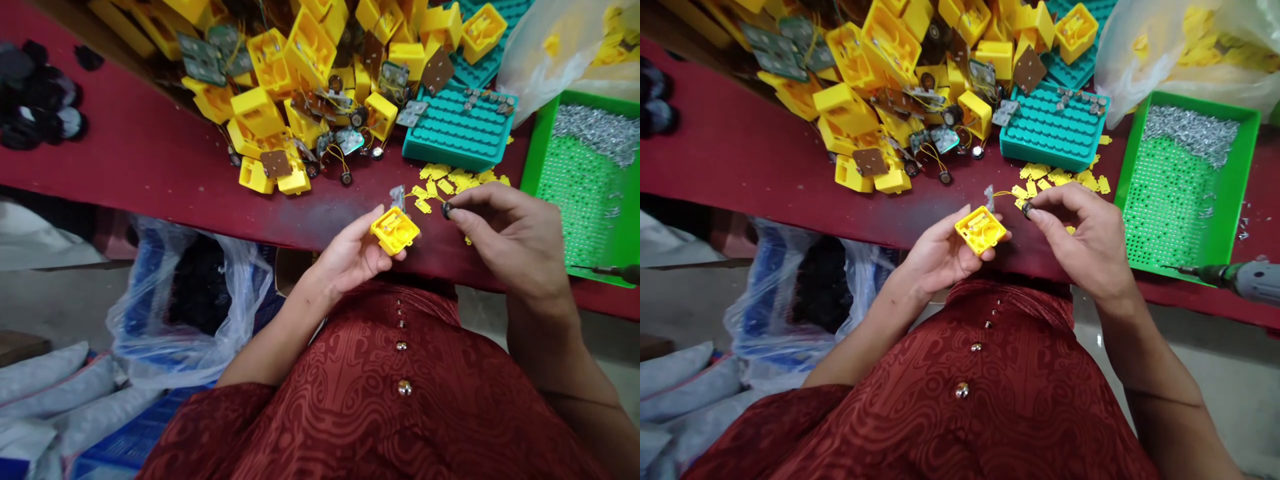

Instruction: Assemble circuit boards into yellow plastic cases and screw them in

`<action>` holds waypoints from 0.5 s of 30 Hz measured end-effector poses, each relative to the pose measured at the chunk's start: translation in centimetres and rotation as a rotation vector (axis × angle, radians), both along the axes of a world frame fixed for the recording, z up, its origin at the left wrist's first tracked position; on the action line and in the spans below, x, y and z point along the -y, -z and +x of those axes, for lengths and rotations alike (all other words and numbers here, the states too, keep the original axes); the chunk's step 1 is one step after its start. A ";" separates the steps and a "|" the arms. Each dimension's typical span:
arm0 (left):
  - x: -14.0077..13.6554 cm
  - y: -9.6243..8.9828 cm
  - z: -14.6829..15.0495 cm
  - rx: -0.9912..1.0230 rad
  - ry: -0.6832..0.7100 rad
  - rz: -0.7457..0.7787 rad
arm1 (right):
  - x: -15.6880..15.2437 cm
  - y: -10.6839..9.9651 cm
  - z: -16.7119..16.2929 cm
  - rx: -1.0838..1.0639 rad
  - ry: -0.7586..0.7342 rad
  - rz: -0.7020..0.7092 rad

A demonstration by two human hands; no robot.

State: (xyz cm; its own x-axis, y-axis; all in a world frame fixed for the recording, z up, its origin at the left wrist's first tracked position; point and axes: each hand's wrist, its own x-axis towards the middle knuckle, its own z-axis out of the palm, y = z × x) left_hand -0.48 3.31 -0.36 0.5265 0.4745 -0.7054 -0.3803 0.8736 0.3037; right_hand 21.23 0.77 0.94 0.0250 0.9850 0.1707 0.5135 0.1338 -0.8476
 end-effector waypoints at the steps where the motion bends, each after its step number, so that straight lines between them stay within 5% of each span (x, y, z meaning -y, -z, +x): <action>1: 0.1 0.2 0.0 -0.005 0.023 -0.004 | 0.1 0.1 0.0 0.003 -0.006 -0.004; 15: 1.1 0.1 -1.1 0.047 -0.006 0.094 | 0.6 0.7 0.4 -0.087 -0.062 -0.148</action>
